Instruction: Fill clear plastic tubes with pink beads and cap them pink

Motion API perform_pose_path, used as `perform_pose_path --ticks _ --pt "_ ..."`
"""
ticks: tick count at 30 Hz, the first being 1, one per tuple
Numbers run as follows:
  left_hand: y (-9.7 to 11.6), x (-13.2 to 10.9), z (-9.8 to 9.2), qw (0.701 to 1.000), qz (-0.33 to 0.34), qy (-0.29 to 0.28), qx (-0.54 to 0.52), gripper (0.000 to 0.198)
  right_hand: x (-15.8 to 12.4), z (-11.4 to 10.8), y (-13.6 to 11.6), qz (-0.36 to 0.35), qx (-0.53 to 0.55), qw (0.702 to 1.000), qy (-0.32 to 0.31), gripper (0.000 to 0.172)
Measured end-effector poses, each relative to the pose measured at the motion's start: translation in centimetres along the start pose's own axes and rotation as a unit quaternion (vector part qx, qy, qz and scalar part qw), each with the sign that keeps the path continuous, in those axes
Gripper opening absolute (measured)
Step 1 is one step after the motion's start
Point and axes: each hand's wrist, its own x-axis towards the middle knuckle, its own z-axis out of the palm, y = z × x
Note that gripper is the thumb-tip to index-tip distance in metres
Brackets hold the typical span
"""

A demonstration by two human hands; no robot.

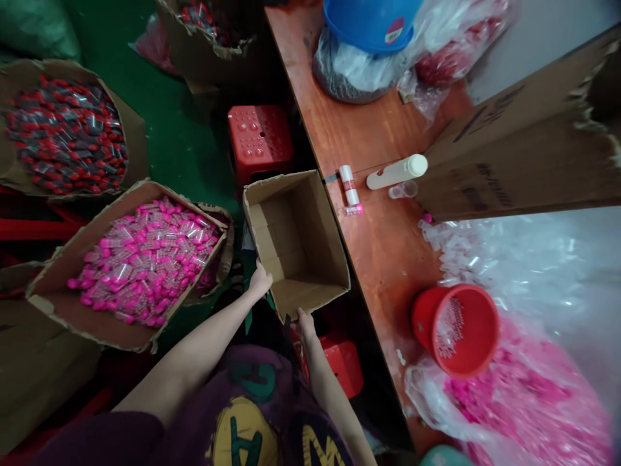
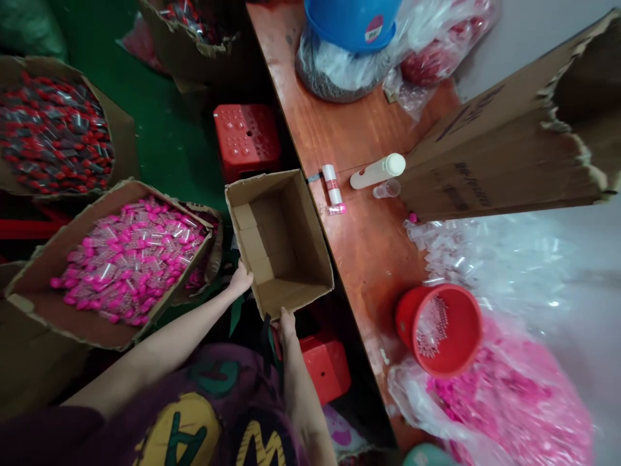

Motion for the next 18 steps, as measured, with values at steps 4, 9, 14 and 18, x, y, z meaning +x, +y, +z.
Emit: perform_pose_path --ticks 4,9,14,18 --pt "0.2 -0.4 -0.2 1.000 -0.004 -0.006 0.013 0.085 -0.7 0.5 0.4 -0.007 -0.002 1.000 0.021 0.020" --pt "-0.3 -1.5 0.5 1.000 0.001 -0.014 0.025 0.087 -1.8 1.1 1.4 -0.010 0.015 0.998 0.060 0.022" --pt "-0.3 -1.1 0.5 0.999 0.011 -0.012 0.045 0.082 -0.7 2.1 0.8 0.009 0.002 0.996 0.086 0.024" --pt "-0.1 0.2 0.3 0.997 0.020 -0.010 0.071 0.084 0.8 2.5 0.7 0.040 -0.034 0.995 0.089 0.025"
